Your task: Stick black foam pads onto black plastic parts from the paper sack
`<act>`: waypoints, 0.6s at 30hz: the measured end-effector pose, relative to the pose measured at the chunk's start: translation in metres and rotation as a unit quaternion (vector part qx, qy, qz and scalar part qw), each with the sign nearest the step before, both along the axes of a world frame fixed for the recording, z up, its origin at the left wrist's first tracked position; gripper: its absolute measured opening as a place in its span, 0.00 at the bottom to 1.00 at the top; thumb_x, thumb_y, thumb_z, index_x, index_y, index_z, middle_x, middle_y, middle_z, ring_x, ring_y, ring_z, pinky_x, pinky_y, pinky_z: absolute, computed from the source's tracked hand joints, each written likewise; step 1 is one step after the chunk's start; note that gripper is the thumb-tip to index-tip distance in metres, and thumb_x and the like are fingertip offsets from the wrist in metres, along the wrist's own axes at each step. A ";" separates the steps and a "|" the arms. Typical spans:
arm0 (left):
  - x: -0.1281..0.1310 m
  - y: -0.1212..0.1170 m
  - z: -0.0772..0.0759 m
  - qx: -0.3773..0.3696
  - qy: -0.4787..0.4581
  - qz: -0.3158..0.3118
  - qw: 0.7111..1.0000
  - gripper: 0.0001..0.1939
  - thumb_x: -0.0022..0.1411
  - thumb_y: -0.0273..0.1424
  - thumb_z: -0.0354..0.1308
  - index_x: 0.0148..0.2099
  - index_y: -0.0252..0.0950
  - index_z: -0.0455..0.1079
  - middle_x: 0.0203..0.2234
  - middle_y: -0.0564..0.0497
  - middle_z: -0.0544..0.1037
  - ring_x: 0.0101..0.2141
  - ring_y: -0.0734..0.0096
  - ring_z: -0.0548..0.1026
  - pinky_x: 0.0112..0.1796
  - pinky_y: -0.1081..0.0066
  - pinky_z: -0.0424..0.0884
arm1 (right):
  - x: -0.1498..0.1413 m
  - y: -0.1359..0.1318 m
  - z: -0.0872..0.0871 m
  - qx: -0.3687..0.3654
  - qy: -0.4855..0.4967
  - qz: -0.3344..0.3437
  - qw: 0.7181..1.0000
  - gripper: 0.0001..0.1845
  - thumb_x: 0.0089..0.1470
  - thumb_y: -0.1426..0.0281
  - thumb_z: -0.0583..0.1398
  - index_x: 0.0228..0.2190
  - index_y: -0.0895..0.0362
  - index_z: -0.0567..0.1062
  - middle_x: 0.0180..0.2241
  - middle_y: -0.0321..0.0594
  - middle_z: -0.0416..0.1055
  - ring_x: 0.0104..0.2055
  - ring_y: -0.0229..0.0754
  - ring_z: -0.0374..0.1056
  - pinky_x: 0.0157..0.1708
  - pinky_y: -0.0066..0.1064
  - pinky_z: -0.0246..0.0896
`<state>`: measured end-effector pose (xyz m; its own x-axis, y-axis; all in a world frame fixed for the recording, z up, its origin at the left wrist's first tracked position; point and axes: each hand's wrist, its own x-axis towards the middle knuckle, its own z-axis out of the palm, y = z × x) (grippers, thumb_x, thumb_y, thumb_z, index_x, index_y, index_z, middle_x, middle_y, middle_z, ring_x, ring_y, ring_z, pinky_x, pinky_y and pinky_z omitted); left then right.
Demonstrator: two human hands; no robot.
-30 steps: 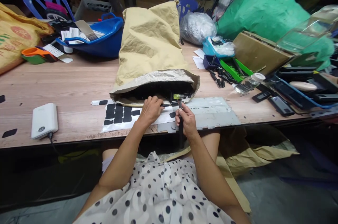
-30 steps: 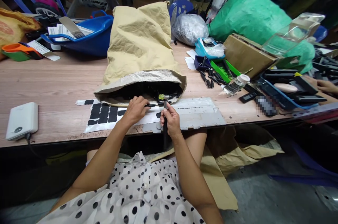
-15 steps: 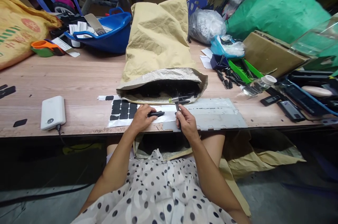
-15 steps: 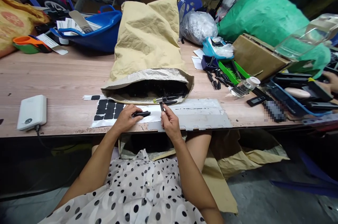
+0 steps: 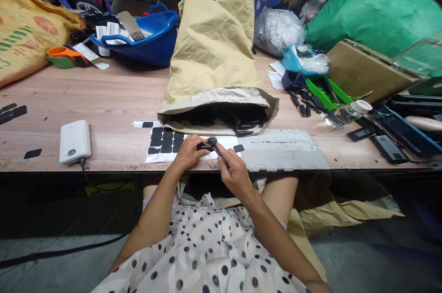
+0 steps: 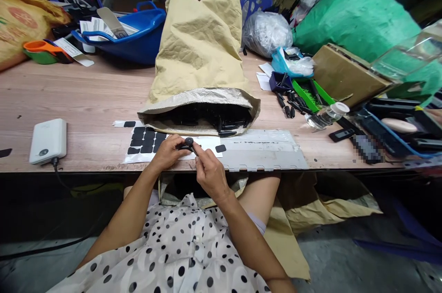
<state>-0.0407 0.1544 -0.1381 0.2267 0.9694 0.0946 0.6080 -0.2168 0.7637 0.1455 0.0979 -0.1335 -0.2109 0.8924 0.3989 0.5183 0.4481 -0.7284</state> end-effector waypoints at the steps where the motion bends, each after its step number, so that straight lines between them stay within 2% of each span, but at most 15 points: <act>1: 0.000 0.000 0.000 -0.001 -0.002 0.001 1.000 0.05 0.55 0.28 0.67 0.35 0.38 0.75 0.32 0.53 0.73 0.39 0.63 0.71 0.45 0.64 0.68 | -0.002 -0.001 -0.001 0.007 -0.015 -0.007 1.000 0.26 0.66 0.69 0.50 0.62 0.49 0.70 0.37 0.42 0.72 0.37 0.42 0.69 0.38 0.31 0.69; 5: 0.001 -0.002 -0.001 0.003 -0.031 0.027 0.999 0.12 0.52 0.26 0.67 0.40 0.39 0.72 0.33 0.54 0.74 0.38 0.65 0.71 0.43 0.65 0.68 | -0.006 -0.004 -0.005 -0.003 -0.089 -0.022 0.996 0.26 0.65 0.70 0.51 0.61 0.48 0.71 0.33 0.40 0.68 0.31 0.40 0.66 0.31 0.27 0.65; 10: 0.003 -0.004 -0.002 -0.014 -0.057 0.048 0.997 0.23 0.50 0.25 0.67 0.49 0.41 0.68 0.32 0.57 0.74 0.37 0.67 0.72 0.43 0.66 0.69 | -0.002 -0.003 -0.002 -0.008 -0.068 -0.040 0.997 0.27 0.65 0.69 0.51 0.63 0.47 0.69 0.34 0.40 0.69 0.34 0.41 0.66 0.35 0.29 0.67; 18: 0.003 -0.003 -0.003 0.003 -0.027 0.043 0.999 0.20 0.51 0.27 0.67 0.47 0.41 0.71 0.32 0.55 0.74 0.37 0.66 0.72 0.42 0.66 0.70 | 0.003 0.001 -0.003 -0.027 -0.066 -0.035 0.997 0.27 0.64 0.70 0.51 0.61 0.46 0.71 0.36 0.41 0.72 0.37 0.44 0.69 0.40 0.32 0.69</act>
<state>-0.0382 0.1515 -0.1407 0.1366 0.9845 0.1102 0.5820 -0.1698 0.7952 0.1483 0.0986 -0.1369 -0.1942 0.9265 0.3222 0.6393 0.3687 -0.6748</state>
